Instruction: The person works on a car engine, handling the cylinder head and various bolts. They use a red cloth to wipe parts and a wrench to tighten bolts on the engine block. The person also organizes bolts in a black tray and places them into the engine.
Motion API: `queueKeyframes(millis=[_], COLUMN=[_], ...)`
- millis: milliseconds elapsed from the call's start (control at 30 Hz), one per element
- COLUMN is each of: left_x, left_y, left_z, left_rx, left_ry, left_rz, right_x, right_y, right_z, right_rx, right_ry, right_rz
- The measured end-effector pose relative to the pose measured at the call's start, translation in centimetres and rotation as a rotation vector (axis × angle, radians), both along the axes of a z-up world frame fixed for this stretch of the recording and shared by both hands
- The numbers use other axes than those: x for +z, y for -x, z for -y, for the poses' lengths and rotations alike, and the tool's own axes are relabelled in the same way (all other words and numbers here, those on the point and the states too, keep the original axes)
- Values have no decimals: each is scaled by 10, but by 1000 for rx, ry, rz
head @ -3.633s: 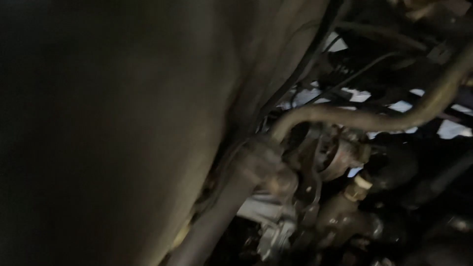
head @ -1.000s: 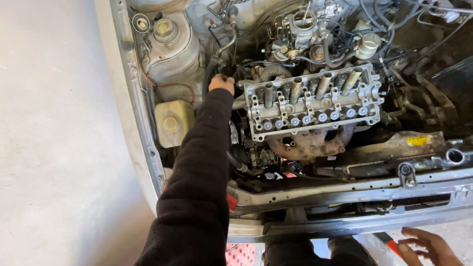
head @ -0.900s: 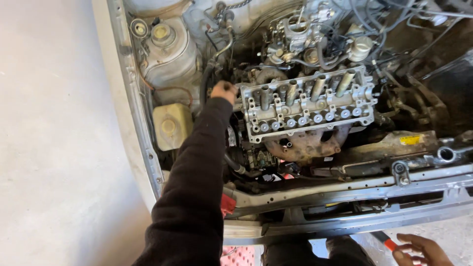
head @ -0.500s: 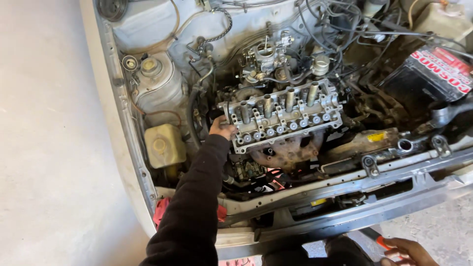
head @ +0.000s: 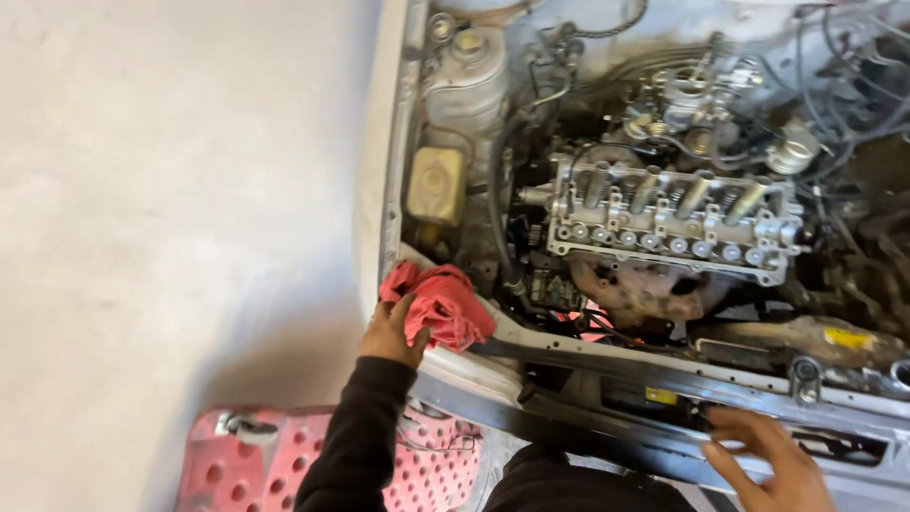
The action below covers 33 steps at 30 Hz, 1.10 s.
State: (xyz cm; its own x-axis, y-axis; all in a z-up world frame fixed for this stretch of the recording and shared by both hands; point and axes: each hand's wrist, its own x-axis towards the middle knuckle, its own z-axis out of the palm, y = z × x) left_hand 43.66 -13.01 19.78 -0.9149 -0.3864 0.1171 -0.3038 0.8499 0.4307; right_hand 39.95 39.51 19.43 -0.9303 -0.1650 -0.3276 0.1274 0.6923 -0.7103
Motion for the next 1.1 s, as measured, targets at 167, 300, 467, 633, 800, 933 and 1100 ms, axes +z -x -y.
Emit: queueKeyframes(millis=[167,300,467,633,800,933,1100], left_x=[-43,-98,12,71,8,1,-13], left_y=[6,2,-35,-50,-54,-49,-44], left_z=[-7,24,-19,-41,-40,-60,-44], left_rx=[23,129,28,-249,-208,-87,-157], left_ry=[65,49,-141,-211,-867,-1011,-732], left_rz=[28,44,-267,-558,-477,-379,-576], right_x=[76,64,44,-2,55,89,75], right_y=[39,49,40,19,4,12,19], right_z=[143,224,301,335,337,317,296], right_rx=[395,693,493,337,314,366,443], right_ry=[47,270,404,1128,1307,774,663], right_rz=[-44,-202,-27,342,315,-6,-263])
